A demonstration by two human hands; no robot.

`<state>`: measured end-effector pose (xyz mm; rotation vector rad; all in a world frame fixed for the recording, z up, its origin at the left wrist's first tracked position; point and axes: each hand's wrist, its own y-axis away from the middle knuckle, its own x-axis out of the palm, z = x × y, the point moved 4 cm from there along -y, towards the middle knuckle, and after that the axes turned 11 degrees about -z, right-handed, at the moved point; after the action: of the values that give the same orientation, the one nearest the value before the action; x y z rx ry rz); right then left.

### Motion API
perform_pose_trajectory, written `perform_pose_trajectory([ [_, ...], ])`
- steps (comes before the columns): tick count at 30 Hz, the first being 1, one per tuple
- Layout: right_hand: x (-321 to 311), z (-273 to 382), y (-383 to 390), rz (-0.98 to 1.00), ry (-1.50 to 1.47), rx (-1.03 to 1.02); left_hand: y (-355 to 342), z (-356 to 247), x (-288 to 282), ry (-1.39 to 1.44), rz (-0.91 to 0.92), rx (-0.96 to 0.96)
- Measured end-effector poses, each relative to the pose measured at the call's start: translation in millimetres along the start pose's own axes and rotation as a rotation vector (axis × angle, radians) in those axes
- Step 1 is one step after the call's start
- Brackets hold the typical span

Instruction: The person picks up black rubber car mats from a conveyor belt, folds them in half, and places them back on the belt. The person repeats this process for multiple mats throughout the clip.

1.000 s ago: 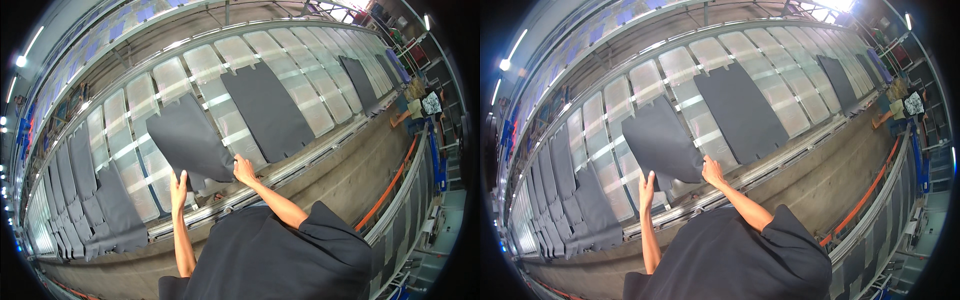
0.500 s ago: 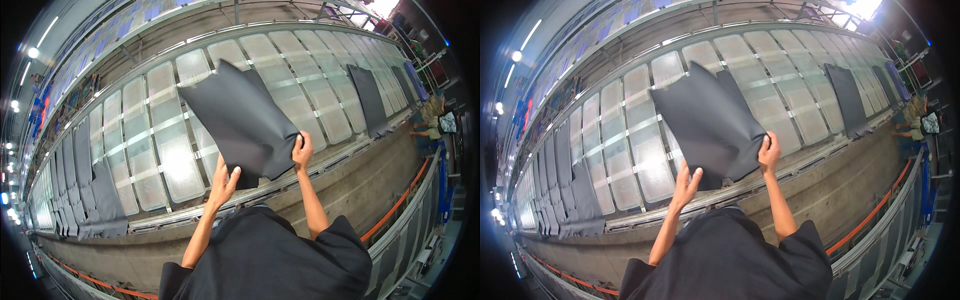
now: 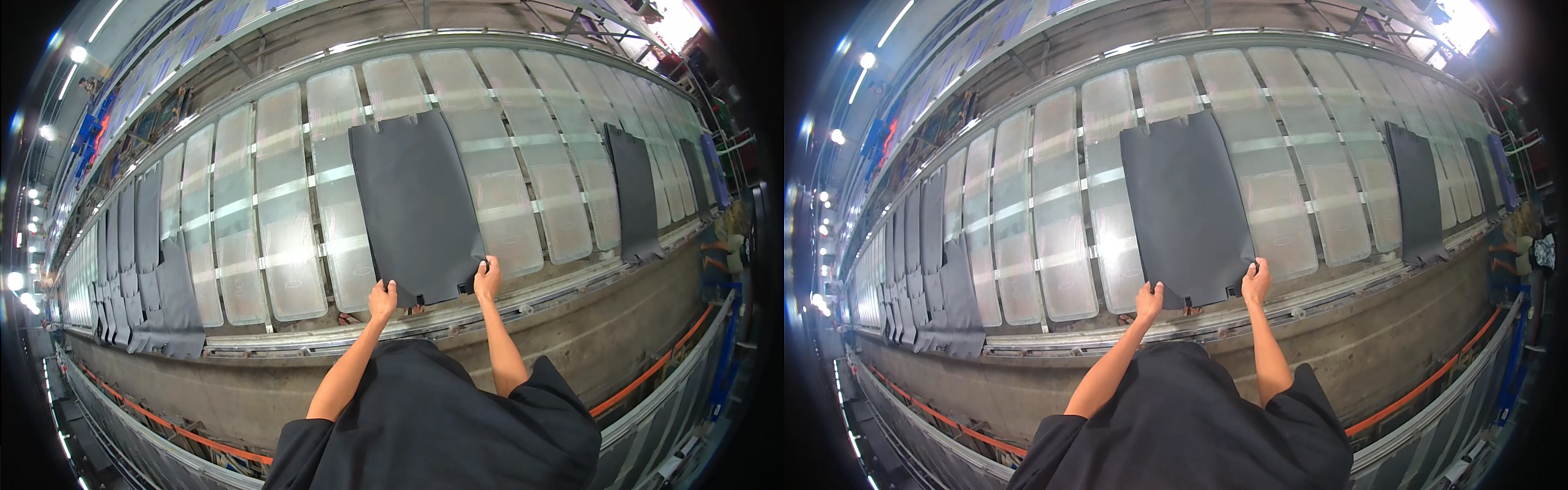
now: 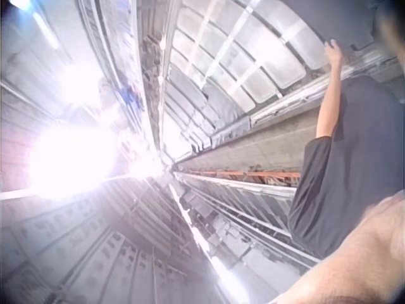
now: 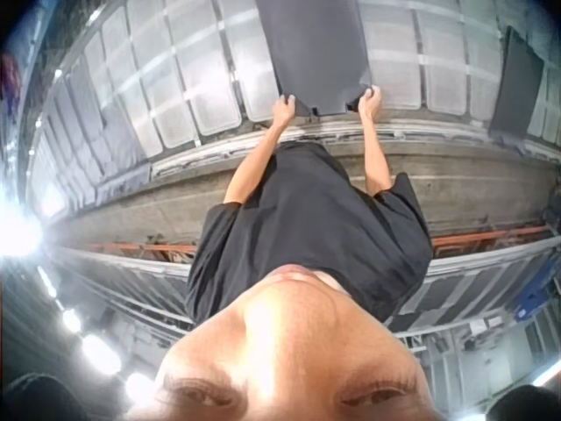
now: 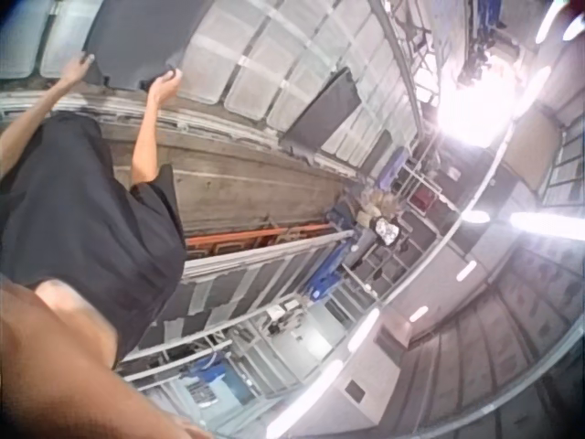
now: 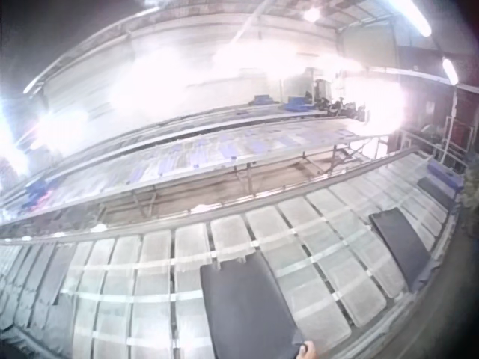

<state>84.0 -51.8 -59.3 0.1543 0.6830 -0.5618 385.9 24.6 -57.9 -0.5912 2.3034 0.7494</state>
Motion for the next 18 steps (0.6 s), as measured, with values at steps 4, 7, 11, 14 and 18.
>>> perform_pose_trajectory([
  [4, 1, 3, 3, 0.069, 0.000, -0.039, -4, 5, 0, 0.026, -0.094, 0.024],
  [7, 5, 4, 4, 0.027, -0.057, -0.102, -14, 17, 3, 0.053, -0.072, -0.003],
  [11, 14, -10, 3, 0.144, 0.033, -0.143, -11, 25, -1, 0.104, 0.041, -0.154],
  [14, 20, -30, -7, 0.132, 0.126, -0.239, -8, 26, -14, 0.220, 0.134, -0.201],
  [18, 12, 26, 5, -0.037, 0.243, -0.418, 1, 73, -29, 0.409, 0.116, -0.028],
])
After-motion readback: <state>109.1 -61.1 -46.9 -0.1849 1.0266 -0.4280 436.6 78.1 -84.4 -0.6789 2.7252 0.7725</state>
